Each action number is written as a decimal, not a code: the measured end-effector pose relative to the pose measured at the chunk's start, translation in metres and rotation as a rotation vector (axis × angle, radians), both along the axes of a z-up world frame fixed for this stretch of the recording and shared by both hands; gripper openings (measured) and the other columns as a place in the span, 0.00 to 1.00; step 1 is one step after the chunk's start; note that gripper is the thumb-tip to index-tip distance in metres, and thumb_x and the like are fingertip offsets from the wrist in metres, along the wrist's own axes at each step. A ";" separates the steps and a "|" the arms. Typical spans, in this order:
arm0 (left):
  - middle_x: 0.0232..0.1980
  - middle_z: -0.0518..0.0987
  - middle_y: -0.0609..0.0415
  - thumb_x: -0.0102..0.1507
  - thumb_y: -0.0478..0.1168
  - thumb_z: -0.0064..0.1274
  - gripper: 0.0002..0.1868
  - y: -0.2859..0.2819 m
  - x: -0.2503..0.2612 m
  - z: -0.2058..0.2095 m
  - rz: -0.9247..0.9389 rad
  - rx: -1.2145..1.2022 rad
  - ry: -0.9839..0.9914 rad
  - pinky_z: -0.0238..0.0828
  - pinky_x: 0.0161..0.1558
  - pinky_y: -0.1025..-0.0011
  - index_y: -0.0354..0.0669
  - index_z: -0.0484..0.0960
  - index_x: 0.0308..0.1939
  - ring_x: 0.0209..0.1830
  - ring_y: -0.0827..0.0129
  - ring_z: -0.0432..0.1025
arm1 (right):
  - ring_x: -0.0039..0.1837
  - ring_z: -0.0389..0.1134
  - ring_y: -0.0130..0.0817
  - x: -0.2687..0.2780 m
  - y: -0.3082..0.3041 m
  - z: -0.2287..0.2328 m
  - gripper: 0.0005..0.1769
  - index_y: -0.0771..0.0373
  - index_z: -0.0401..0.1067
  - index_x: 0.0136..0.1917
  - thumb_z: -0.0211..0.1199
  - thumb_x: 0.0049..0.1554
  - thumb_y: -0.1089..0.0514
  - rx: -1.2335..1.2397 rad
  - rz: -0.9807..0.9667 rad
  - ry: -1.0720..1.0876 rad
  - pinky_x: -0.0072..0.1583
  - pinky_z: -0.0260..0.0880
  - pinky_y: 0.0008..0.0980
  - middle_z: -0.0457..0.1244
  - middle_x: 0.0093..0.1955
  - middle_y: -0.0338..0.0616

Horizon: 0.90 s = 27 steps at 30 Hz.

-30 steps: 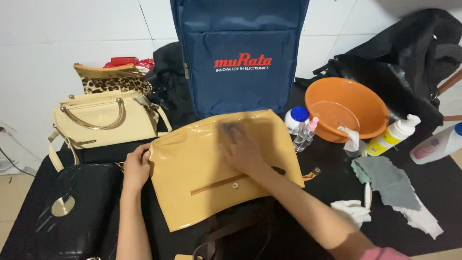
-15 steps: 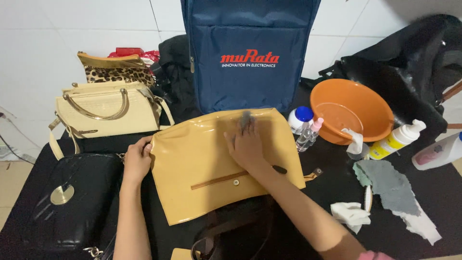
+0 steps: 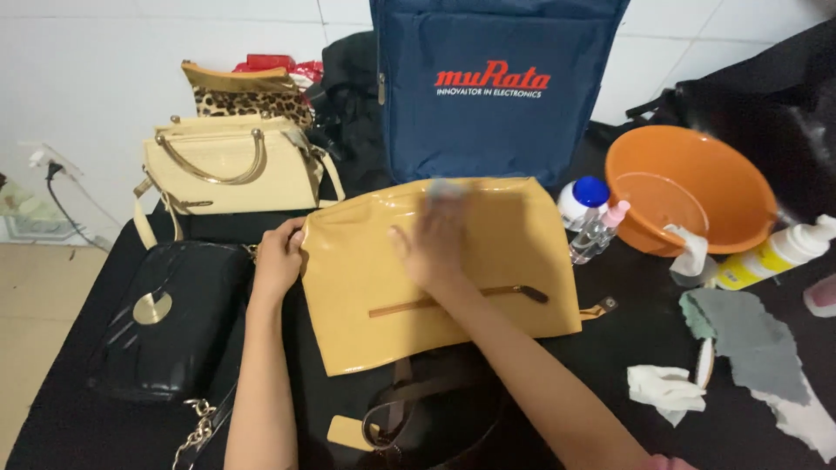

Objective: Cleaning a tan leather handbag using a cloth and cleaning solution on a workspace table.

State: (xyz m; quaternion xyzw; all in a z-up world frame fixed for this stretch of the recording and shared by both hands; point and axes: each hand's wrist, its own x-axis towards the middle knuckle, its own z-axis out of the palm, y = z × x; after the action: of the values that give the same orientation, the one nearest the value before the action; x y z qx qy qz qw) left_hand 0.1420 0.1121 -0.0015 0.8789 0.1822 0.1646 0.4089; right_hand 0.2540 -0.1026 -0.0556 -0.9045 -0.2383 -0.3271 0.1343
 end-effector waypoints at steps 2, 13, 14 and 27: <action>0.48 0.83 0.33 0.73 0.35 0.42 0.16 0.007 0.004 -0.013 0.002 0.009 0.013 0.69 0.58 0.44 0.43 0.83 0.62 0.55 0.30 0.74 | 0.77 0.50 0.73 -0.012 0.016 -0.007 0.46 0.78 0.68 0.67 0.47 0.64 0.30 -0.072 0.116 0.177 0.75 0.44 0.64 0.54 0.70 0.83; 0.50 0.84 0.38 0.73 0.39 0.47 0.16 0.024 0.015 -0.026 -0.010 -0.047 0.057 0.68 0.61 0.47 0.46 0.84 0.62 0.58 0.38 0.74 | 0.79 0.57 0.26 -0.038 0.014 0.009 0.34 0.50 0.80 0.57 0.36 0.69 0.33 -0.346 1.014 0.490 0.84 0.22 0.50 0.66 0.70 0.42; 0.50 0.84 0.41 0.73 0.41 0.47 0.16 0.029 0.017 -0.031 -0.011 -0.077 0.075 0.69 0.59 0.49 0.48 0.84 0.62 0.56 0.44 0.75 | 0.81 0.55 0.28 -0.035 0.020 0.014 0.32 0.50 0.75 0.64 0.36 0.69 0.33 -0.368 0.919 0.373 0.83 0.24 0.50 0.64 0.72 0.44; 0.52 0.84 0.43 0.75 0.59 0.32 0.31 0.005 0.005 0.025 0.019 -0.475 0.118 0.64 0.66 0.56 0.42 0.86 0.57 0.59 0.55 0.75 | 0.70 0.68 0.25 -0.053 -0.006 0.018 0.24 0.47 0.80 0.56 0.45 0.67 0.37 -0.367 1.197 0.343 0.83 0.19 0.51 0.72 0.59 0.33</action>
State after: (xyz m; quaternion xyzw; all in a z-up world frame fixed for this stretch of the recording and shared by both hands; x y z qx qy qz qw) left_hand 0.1471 0.1168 0.0232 0.7646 0.2475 0.0692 0.5910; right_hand 0.2011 -0.1082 -0.0376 -0.6631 -0.7283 -0.0006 0.1728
